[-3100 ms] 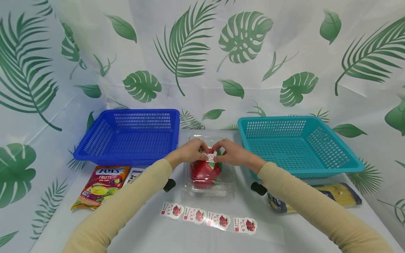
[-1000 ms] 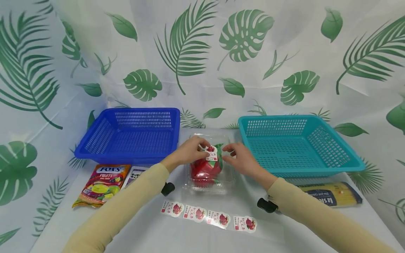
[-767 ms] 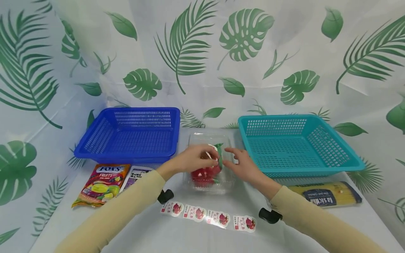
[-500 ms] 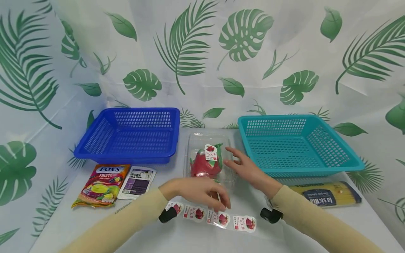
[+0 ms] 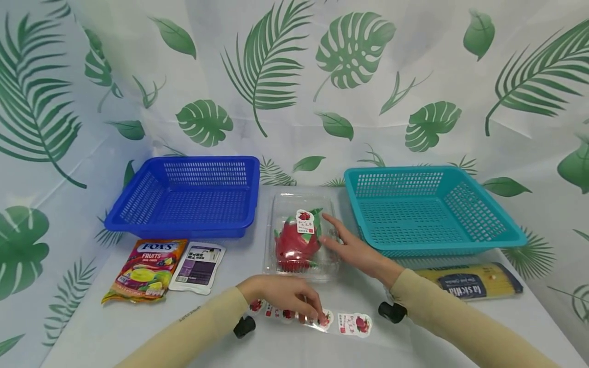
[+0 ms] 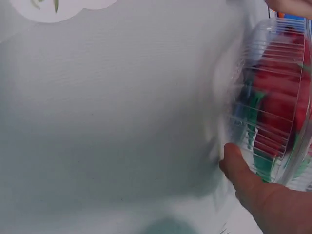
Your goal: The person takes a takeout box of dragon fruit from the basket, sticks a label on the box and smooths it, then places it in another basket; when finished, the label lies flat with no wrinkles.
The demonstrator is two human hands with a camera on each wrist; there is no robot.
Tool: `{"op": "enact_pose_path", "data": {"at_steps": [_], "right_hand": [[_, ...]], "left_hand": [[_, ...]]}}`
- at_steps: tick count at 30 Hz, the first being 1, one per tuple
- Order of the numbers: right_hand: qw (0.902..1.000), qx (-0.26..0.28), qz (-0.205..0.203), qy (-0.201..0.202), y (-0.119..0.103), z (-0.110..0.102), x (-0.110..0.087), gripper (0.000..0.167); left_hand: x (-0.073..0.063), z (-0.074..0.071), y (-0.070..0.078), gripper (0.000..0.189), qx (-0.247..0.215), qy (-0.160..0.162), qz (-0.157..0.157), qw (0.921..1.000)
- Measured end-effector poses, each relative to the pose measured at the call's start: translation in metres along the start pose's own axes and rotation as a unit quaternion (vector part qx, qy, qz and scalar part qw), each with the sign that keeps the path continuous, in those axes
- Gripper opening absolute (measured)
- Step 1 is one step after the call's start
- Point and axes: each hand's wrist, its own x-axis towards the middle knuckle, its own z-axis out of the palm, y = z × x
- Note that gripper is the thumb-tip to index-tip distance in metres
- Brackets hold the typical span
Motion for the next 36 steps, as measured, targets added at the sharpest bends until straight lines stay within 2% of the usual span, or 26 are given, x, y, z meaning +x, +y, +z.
{"op": "enact_pose_path", "data": {"at_steps": [5, 12, 23, 36], "right_hand": [[1.0000, -0.003, -0.002, -0.008, 0.001, -0.003, 0.000, 0.071], [0.9998, 0.001, -0.009, -0.016, 0.001, -0.002, 0.001, 0.069], [0.9981, 0.035, -0.048, 0.016, 0.002, 0.008, 0.005, 0.064], [0.9961, 0.060, -0.033, 0.056, -0.001, 0.017, -0.001, 0.053]], "left_hand": [[0.001, 0.000, -0.006, 0.025, 0.009, -0.002, 0.001, 1.0000], [0.002, 0.000, -0.006, 0.025, -0.002, 0.001, 0.001, 1.0000], [0.004, 0.004, -0.009, 0.024, -0.023, -0.006, -0.007, 0.9997], [0.002, 0.005, -0.007, 0.024, -0.039, 0.006, 0.003, 0.9992]]}}
